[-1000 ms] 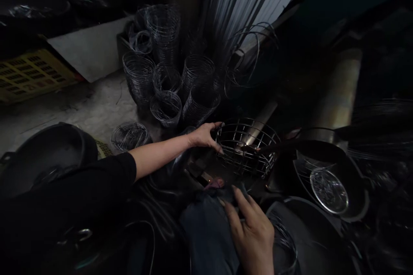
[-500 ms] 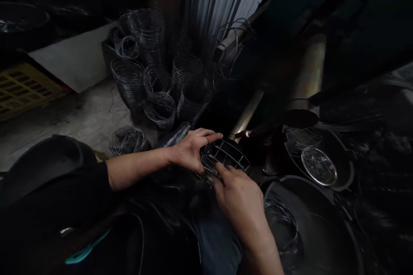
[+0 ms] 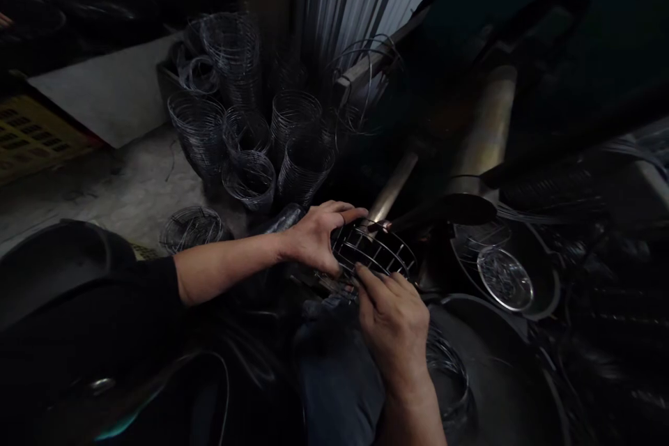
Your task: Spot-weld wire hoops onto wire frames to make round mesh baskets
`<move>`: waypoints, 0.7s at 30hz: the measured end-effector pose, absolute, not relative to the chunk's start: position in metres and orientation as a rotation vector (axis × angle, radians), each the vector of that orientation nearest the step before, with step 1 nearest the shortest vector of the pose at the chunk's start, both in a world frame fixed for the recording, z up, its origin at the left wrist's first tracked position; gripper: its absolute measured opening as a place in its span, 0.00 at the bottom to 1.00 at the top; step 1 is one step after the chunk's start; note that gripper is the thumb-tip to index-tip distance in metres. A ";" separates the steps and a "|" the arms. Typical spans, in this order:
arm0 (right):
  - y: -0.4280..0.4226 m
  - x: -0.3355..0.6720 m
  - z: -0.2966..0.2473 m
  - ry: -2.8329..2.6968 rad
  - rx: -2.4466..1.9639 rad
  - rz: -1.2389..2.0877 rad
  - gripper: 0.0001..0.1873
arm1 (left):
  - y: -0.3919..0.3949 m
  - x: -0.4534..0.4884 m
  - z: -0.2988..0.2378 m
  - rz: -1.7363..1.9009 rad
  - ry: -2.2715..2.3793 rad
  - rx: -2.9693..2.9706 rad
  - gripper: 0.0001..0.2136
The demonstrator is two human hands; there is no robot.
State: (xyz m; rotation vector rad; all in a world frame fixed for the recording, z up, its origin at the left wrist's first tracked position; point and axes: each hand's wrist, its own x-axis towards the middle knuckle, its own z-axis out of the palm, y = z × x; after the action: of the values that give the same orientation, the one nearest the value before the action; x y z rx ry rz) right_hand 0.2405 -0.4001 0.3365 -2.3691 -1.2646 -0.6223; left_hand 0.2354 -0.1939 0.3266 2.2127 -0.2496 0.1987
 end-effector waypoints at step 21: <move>-0.396 0.289 0.333 -1.032 -2.286 -0.541 0.11 | -0.189 0.281 0.331 0.134 -0.136 2.208 0.46</move>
State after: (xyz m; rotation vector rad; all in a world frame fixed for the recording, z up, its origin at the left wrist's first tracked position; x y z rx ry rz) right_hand 0.2887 -0.3956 0.3334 -2.2863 -1.0319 -0.5409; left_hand 0.2814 -0.1886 0.3308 2.2075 -0.1359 0.1337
